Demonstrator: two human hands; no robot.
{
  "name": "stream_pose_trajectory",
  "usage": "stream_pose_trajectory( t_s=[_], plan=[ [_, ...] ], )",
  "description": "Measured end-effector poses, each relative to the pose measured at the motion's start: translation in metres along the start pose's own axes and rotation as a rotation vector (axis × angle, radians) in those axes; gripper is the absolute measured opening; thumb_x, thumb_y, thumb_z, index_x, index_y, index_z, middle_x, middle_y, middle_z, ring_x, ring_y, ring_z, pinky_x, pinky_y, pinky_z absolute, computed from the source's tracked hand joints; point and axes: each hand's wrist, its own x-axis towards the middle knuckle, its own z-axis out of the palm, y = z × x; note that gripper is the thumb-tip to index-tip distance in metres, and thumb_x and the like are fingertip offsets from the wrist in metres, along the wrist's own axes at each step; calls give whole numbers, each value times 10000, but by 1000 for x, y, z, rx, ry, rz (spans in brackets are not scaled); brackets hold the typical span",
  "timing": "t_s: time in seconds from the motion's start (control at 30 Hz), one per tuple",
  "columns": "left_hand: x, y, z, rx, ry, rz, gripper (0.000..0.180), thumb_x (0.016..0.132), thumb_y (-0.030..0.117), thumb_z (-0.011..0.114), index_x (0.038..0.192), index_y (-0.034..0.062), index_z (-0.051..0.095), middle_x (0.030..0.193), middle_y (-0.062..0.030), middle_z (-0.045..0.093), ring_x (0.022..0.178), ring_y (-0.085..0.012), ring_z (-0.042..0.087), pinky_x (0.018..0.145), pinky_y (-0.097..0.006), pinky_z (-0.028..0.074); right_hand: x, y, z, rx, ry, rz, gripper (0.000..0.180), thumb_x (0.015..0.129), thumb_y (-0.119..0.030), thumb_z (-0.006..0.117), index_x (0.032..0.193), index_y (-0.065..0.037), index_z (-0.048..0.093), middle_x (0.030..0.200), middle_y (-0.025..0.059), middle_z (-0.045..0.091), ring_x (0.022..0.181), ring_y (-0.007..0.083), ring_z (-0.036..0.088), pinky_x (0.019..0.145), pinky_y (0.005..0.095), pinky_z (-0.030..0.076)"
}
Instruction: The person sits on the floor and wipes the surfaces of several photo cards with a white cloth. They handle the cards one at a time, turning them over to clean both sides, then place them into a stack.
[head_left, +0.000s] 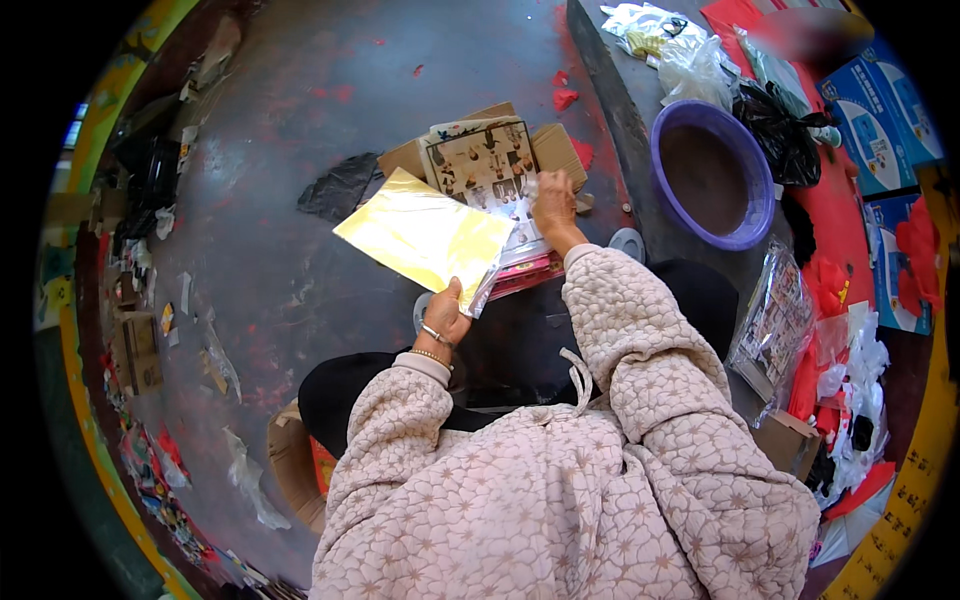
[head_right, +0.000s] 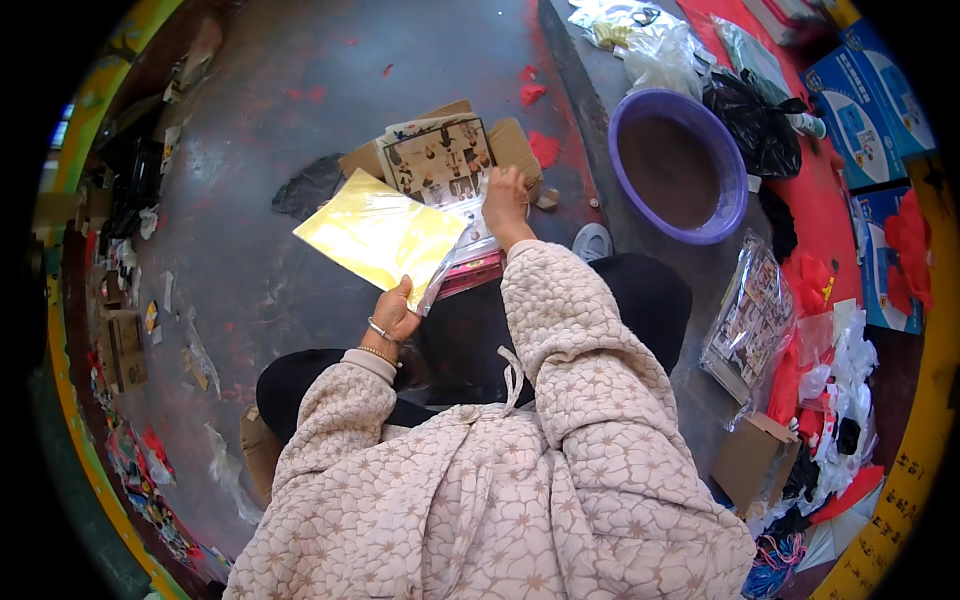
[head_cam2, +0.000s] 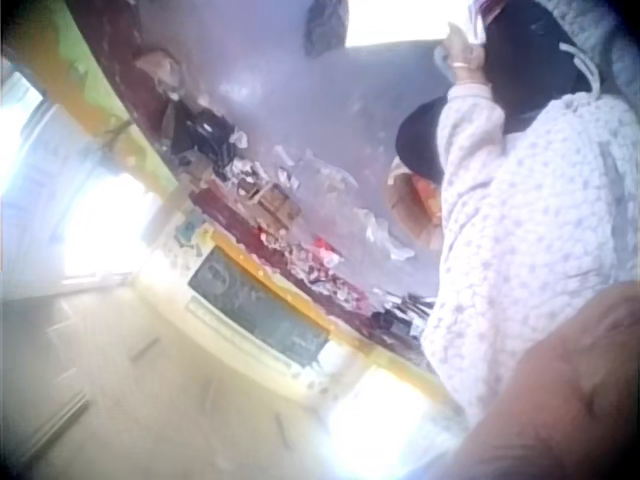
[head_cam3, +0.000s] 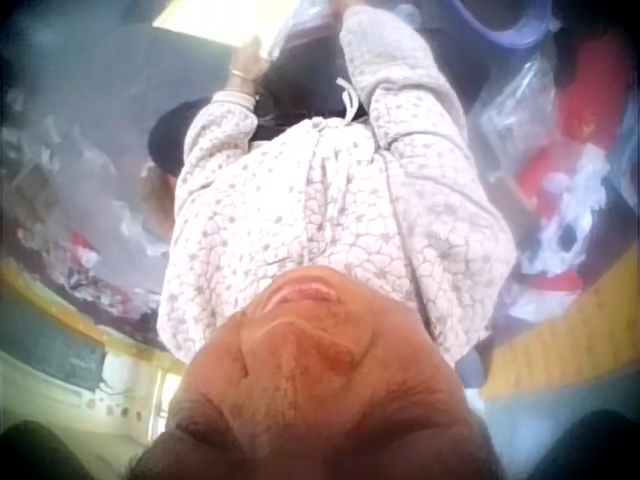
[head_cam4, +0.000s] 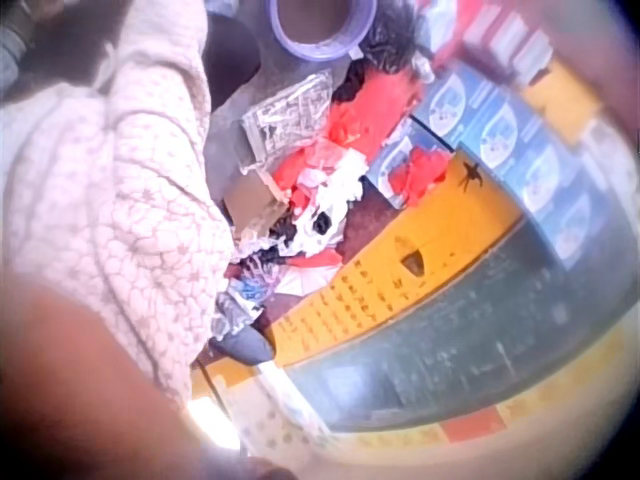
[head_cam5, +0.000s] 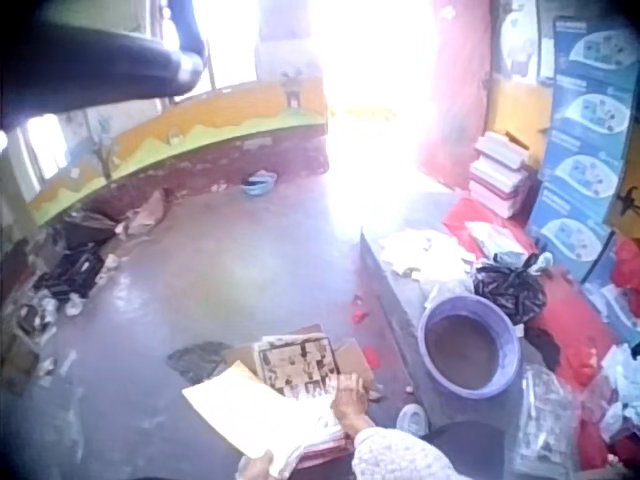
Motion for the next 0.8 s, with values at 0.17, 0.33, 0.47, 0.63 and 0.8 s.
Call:
stream_pose_trajectory(
  t_s=[0.17,0.33,0.47,0.63,0.8],
  plan=[
    [-24,4,24,191,-165,44,275,893,133,453,1138,7,440,1109,-101,525,969,-208,546,828,-367,479,3,-64,-28,568,151,-183,240,699,-33,547,938,-55,552,837,158,568,793,317,547,720,368,430],
    [3,-9,9,366,-364,-61,273,849,125,541,1110,87,470,1080,-38,539,917,-173,566,800,-329,496,-60,-92,-40,520,-495,-485,208,639,-85,621,847,-92,612,847,138,556,843,316,543,742,368,446],
    [4,-19,10,474,-228,-205,292,857,47,481,1144,54,424,1058,-86,546,887,-235,593,716,-299,535,-80,-44,-19,296,-474,-449,159,654,-89,620,812,-101,618,891,112,507,870,286,512,746,363,439],
    [10,-13,1,404,-20,-348,305,865,24,445,1162,0,378,1038,-165,530,840,-259,612,670,-279,554,-70,-8,-6,126,-361,-533,141,663,-62,598,794,-111,617,889,94,491,855,263,504,730,354,439],
    [-12,12,15,578,52,-341,123,869,100,473,967,29,449,688,-93,586,457,-91,531,334,-141,402,-49,-11,-3,283,-337,-289,202,633,-17,611,812,-111,625,895,129,510,888,298,515,750,363,438]
  ],
)
